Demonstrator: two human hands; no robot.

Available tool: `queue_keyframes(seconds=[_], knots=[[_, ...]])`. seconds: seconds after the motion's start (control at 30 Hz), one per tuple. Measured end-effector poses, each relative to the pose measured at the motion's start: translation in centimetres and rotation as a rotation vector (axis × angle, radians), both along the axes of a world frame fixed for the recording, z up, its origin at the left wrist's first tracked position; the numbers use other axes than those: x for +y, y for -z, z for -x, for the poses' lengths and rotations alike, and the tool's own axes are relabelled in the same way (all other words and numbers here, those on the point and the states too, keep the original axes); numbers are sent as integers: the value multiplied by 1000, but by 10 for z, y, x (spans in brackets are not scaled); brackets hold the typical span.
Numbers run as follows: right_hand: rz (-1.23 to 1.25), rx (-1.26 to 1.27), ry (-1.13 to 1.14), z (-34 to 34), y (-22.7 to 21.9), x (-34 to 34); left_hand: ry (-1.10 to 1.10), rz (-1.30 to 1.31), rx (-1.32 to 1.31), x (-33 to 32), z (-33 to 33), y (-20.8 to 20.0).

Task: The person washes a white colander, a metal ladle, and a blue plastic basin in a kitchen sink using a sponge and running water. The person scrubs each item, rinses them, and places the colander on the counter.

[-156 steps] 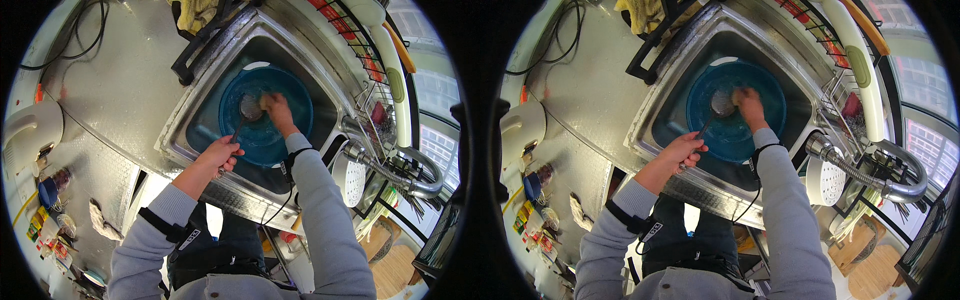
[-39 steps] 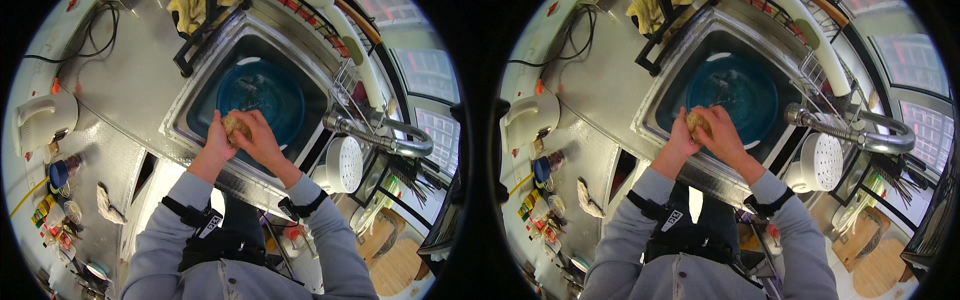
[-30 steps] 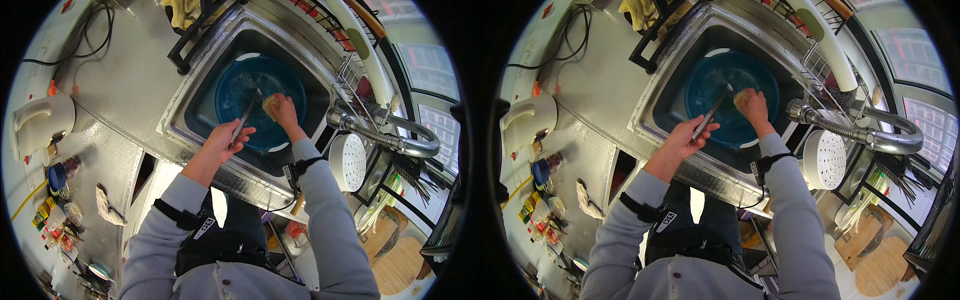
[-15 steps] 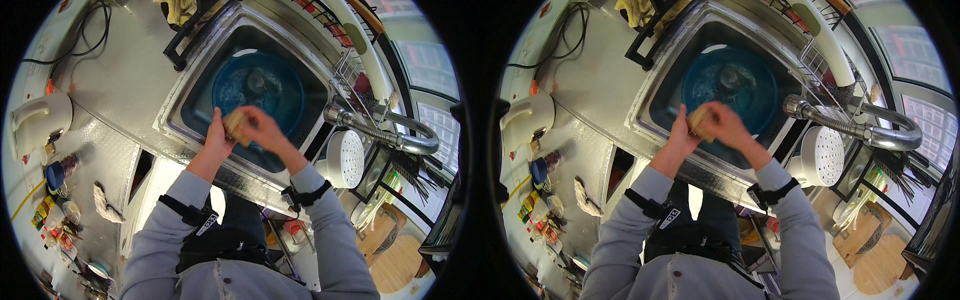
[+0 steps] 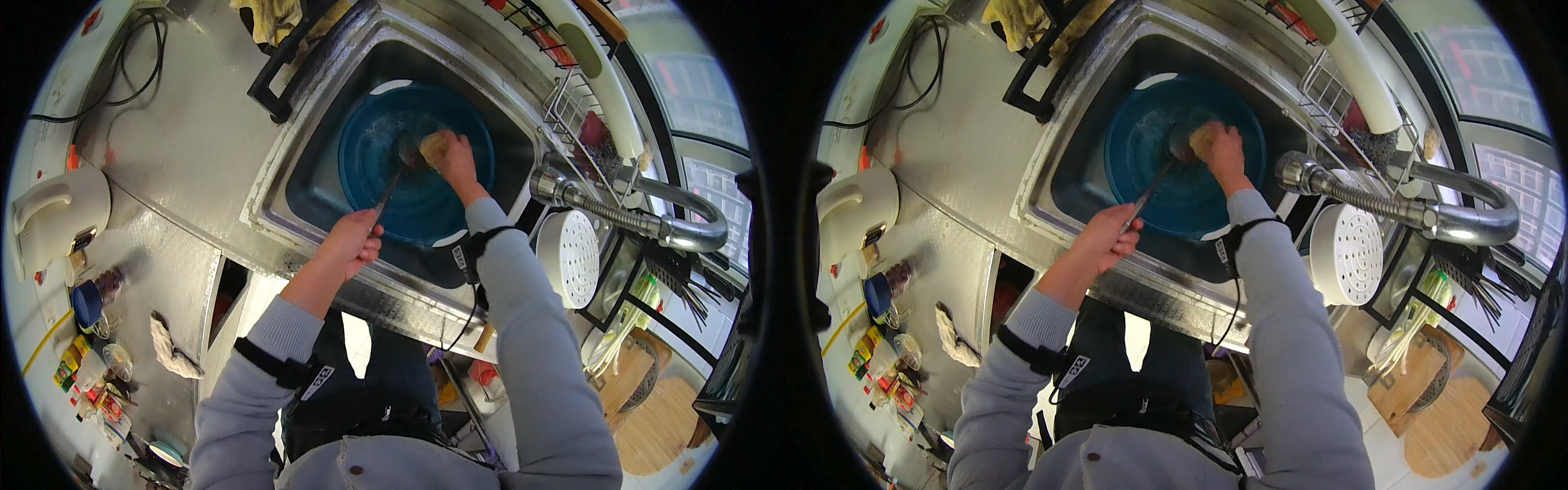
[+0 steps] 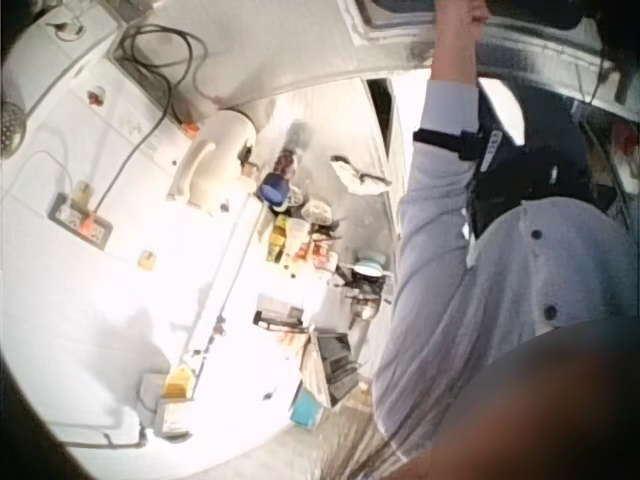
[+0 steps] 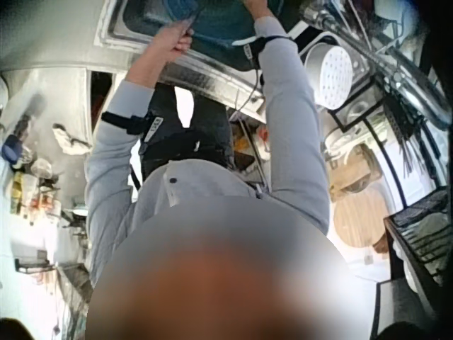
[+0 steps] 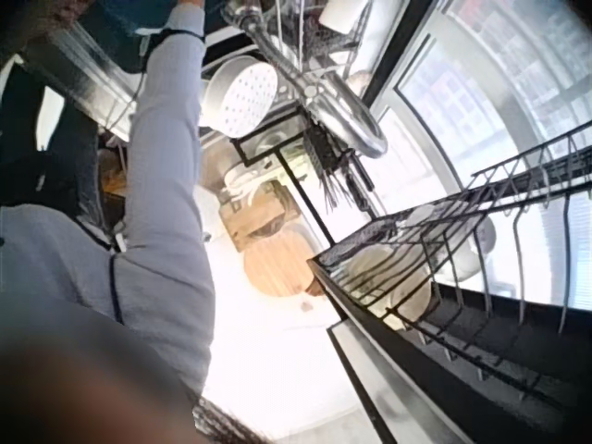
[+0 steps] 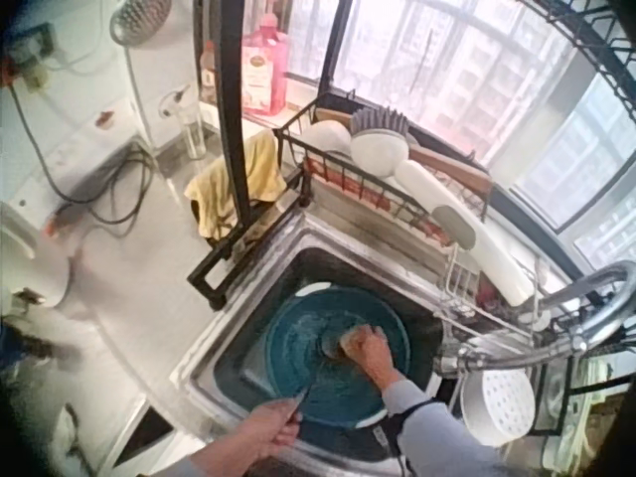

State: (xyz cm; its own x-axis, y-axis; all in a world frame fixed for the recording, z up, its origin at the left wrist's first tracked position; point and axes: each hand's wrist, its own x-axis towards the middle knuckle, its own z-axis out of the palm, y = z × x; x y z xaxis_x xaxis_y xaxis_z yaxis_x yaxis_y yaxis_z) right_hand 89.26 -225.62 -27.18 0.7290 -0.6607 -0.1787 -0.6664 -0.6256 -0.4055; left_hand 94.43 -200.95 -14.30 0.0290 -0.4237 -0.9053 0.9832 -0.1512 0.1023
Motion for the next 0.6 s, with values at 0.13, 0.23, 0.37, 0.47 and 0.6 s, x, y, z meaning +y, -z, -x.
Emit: queue_keyframes(seconds=[0.13, 0.23, 0.37, 0.47, 0.6], knots=[[-98, -87, -214, -1, 26, 5, 5, -10, 5, 6, -2, -4], [-292, 90, -526, 3, 19, 2, 12, -38, -2, 9, -6, 0], [-79, 305, -389, -9, 4, -1, 28, -34, 32, 11, -8, 7], [14, 140, -441, -19, 4, 13, 18, 18, 37, 13, -7, 8], [-162, 37, -528, -12, 7, 18, 8, -40, 18, 15, -6, 9]])
